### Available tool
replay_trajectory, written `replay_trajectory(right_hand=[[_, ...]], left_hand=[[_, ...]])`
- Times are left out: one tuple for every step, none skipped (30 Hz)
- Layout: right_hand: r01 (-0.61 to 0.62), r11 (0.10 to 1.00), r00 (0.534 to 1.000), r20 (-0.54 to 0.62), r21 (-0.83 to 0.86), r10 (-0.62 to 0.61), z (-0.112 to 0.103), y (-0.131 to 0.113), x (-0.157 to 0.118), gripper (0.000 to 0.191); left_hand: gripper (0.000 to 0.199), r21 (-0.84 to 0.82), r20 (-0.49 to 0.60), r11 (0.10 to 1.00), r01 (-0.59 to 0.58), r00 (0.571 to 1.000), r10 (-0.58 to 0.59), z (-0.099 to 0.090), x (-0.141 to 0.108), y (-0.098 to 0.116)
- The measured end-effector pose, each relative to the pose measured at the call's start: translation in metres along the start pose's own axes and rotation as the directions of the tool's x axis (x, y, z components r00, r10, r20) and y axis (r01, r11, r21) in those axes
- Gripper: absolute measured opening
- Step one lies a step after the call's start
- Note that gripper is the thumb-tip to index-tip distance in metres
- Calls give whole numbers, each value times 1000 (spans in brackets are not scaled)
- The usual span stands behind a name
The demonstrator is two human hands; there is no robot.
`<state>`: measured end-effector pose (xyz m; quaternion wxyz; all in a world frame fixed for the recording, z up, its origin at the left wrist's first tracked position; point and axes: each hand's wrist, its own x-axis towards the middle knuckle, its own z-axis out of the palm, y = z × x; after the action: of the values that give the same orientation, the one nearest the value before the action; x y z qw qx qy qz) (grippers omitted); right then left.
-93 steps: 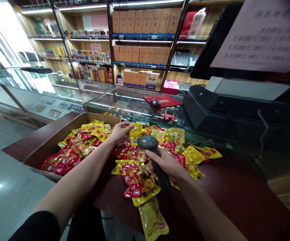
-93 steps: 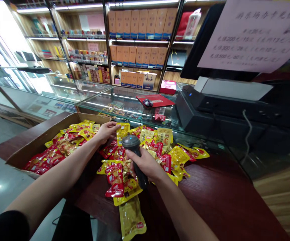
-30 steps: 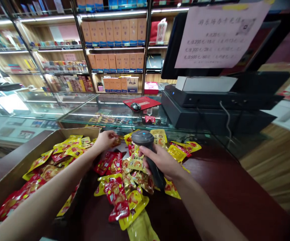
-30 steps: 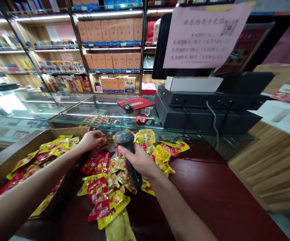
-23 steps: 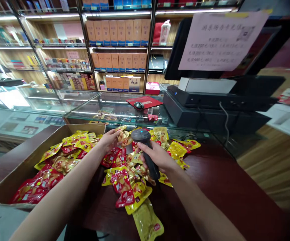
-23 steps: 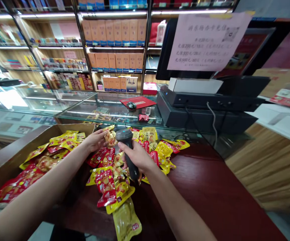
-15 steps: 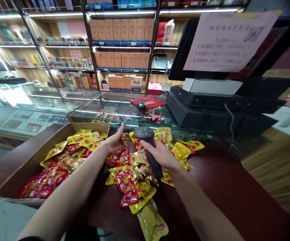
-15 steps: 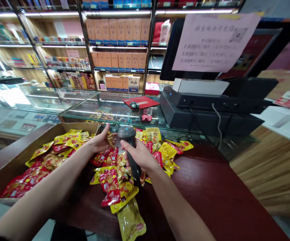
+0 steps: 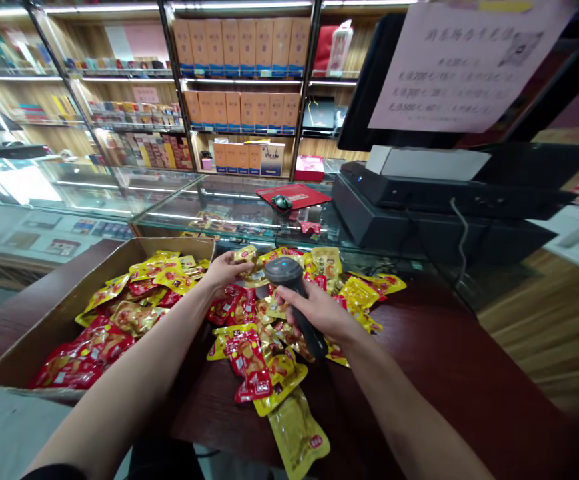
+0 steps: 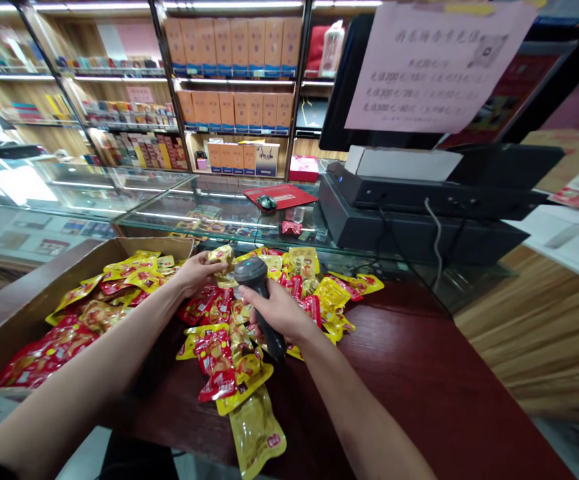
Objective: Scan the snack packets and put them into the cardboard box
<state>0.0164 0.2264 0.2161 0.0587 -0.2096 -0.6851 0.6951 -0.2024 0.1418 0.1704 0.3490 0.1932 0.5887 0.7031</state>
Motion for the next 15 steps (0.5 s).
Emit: replay_trajectory(right_hand=[[-6,1000,1000,7,-4,6,2,1,1,33],[-14,1000,1000,7,-9,14,4,3,1,33],[-20,1000,1000,1,-13,20,7,5,2,33],[-20,1000,1000,-9,-12,20,10,7,3,34],[-18,1000,1000,-18,-6,17,14,9,4,34],[-10,1000,1000,-24,4,10,18,11,6,34],[0,1000,1000,-23,19,1,21,14,7,34],[10,999,1000,-18,36,-9,25,17,9,35],[17,998,1000,-8,52,-17,28,20,10,36],[24,998,1000,2,66,-24,31,22,12,37],[31,997,999,12,76,-32,33,24,12,38],[36,996,999,17,83,-38,35,25,13,39],[38,996,999,17,87,-39,36,26,14,40],[39,995,999,13,88,-40,37,26,14,41],[41,995,999,7,89,-41,37,26,14,42]], left_hand=[[53,-23,-3,1000,-14,1000,14,-1,1,1],[55,-39,-2,999,-19,1000,19,-2,2,2],[55,-46,-7,999,-18,1000,18,-4,2,3],[55,-43,-22,999,-15,1000,14,-4,3,4],[54,-35,-40,999,-10,999,9,-5,3,5],[52,-26,-56,1000,-4,998,3,-6,3,6],[51,-23,-70,1000,2,998,-4,-6,4,6],[50,-25,-81,1000,9,997,-11,-6,4,6],[51,-30,-87,999,15,996,-18,-6,4,5],[52,-35,-89,999,20,996,-23,-6,5,5],[52,-35,-88,999,23,996,-26,-6,5,4],[53,-31,-86,999,25,996,-28,-6,6,3],[53,-25,-87,999,25,996,-27,-6,6,3],[54,-18,-90,1000,23,996,-25,-6,7,2],[56,-10,-96,1000,21,995,-22,-6,7,2]])
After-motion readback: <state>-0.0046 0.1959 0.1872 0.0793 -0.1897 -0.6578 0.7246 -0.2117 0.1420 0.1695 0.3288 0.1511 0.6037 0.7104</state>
